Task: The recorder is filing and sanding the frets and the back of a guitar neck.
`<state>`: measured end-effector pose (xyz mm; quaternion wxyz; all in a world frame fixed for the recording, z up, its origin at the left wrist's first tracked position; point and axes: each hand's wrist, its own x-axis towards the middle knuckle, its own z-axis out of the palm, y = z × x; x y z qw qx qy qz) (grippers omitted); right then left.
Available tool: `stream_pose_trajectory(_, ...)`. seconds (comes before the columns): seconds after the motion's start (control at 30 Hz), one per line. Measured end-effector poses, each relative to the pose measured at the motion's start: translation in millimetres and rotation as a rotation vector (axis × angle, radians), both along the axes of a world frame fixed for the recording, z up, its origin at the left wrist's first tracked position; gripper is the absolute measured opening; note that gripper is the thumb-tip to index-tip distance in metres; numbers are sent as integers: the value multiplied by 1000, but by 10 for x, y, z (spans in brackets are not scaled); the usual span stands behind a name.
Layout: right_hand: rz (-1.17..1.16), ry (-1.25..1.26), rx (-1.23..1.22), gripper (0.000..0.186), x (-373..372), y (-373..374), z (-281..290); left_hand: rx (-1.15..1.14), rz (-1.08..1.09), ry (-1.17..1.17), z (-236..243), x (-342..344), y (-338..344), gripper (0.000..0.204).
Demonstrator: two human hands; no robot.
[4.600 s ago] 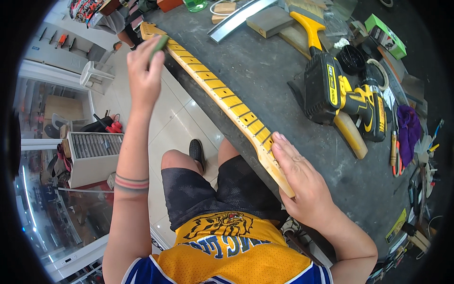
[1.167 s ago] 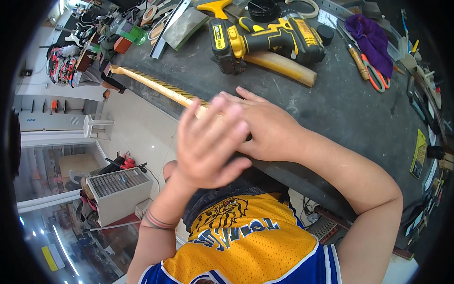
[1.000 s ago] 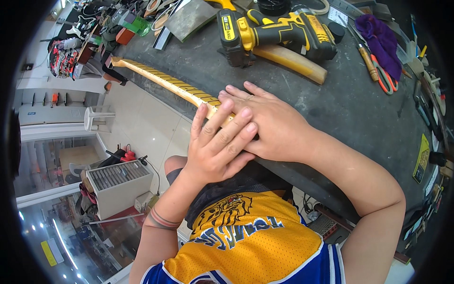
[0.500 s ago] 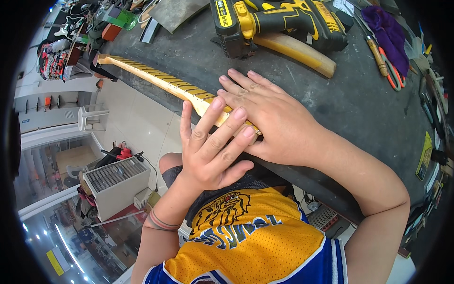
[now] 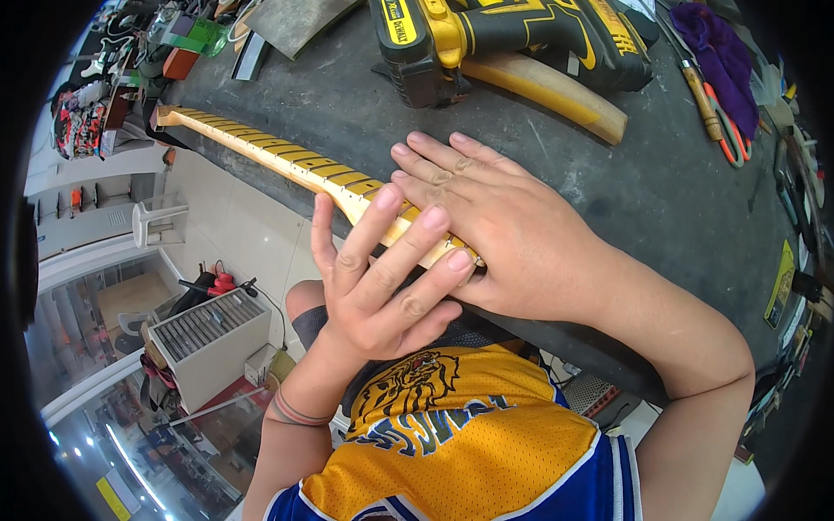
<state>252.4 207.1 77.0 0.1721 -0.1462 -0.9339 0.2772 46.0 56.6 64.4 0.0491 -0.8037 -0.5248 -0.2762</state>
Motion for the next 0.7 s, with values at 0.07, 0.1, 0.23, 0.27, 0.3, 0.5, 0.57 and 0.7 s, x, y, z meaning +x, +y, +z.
stream_pose_trajectory(0.07, -2, -3, -18, 80, -6, 2, 19, 1, 10, 5, 8, -38, 21, 44)
stream_pose_trajectory(0.1, -1, -3, -34, 79, -14, 3, 28, -2, 30, 9, 21, -60, 29, 42)
stream_pose_trajectory(0.23, 8, -1, -36, 79, -27, 9, 46, 4, 52, 12, 3, -148, 47, 40)
stream_pose_trajectory(0.27, 9, -4, -40, 79, -33, 10, 47, 12, 54, 11, -1, -164, 49, 40)
stream_pose_trajectory(0.3, 8, -9, -43, 80, -31, 9, 56, 12, 52, 9, 4, -175, 54, 40)
stream_pose_trajectory(0.5, 16, -6, -94, 93, -11, 9, 45, 24, 66, 12, -3, -264, 90, 37)
stream_pose_trajectory(0.57, 18, -26, -101, 94, -23, 10, 60, 16, 92, 6, 4, -307, 87, 37)
stream_pose_trajectory(0.7, 19, -55, -101, 94, -17, 11, 89, 45, 133, -11, -21, -450, 116, 38)
